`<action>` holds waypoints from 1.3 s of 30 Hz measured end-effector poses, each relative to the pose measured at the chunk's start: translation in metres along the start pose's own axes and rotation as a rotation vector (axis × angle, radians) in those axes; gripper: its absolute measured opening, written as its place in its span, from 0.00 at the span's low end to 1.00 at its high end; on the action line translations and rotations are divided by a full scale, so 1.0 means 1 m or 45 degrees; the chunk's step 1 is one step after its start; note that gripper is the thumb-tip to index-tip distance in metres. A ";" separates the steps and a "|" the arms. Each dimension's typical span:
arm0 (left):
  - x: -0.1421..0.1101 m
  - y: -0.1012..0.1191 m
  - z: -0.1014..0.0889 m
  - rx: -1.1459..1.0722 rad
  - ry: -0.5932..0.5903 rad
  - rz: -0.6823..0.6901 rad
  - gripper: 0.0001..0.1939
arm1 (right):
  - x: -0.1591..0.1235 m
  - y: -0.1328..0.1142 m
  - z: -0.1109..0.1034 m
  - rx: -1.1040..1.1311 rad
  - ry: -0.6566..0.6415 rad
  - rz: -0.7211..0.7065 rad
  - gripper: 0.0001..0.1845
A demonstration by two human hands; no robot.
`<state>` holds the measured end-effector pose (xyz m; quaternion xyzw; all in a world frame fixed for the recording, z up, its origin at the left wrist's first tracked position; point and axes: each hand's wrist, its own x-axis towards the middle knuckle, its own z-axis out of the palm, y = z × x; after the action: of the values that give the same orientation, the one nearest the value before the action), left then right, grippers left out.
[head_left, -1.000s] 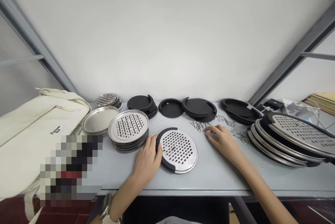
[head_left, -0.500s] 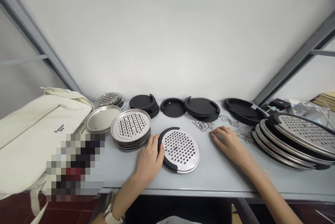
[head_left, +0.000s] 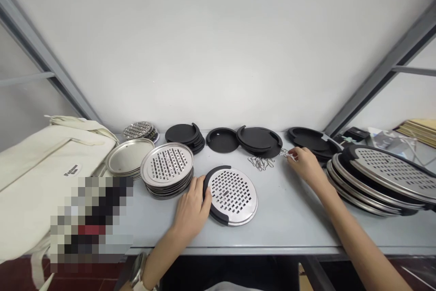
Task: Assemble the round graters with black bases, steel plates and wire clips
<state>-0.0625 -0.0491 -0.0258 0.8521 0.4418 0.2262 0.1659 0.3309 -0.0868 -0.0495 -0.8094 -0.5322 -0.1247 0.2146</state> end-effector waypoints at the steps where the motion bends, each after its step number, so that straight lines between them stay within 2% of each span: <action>1: 0.000 0.000 0.000 0.001 -0.002 0.004 0.15 | 0.001 0.001 0.001 -0.025 -0.005 0.015 0.09; 14: 0.000 0.001 -0.001 0.000 -0.014 0.003 0.16 | 0.001 0.000 0.000 0.033 -0.062 0.064 0.08; 21: 0.000 0.001 -0.001 0.000 -0.017 0.000 0.15 | 0.001 -0.011 -0.010 0.073 -0.187 0.107 0.08; 25: 0.000 0.000 -0.001 0.001 -0.014 0.005 0.15 | -0.004 -0.019 -0.014 0.166 -0.107 0.171 0.09; 29: 0.000 0.000 -0.001 0.009 -0.008 0.014 0.15 | -0.008 -0.021 -0.016 0.381 -0.067 0.230 0.07; 34: 0.001 -0.001 0.001 0.028 0.001 0.015 0.16 | -0.011 -0.025 -0.021 0.554 -0.070 0.068 0.05; 39: 0.001 -0.001 0.001 0.019 -0.002 0.013 0.16 | -0.016 -0.044 -0.028 0.531 -0.246 -0.072 0.11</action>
<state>-0.0621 -0.0483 -0.0271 0.8557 0.4390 0.2231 0.1587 0.2845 -0.0986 -0.0222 -0.7406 -0.5869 0.0600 0.3216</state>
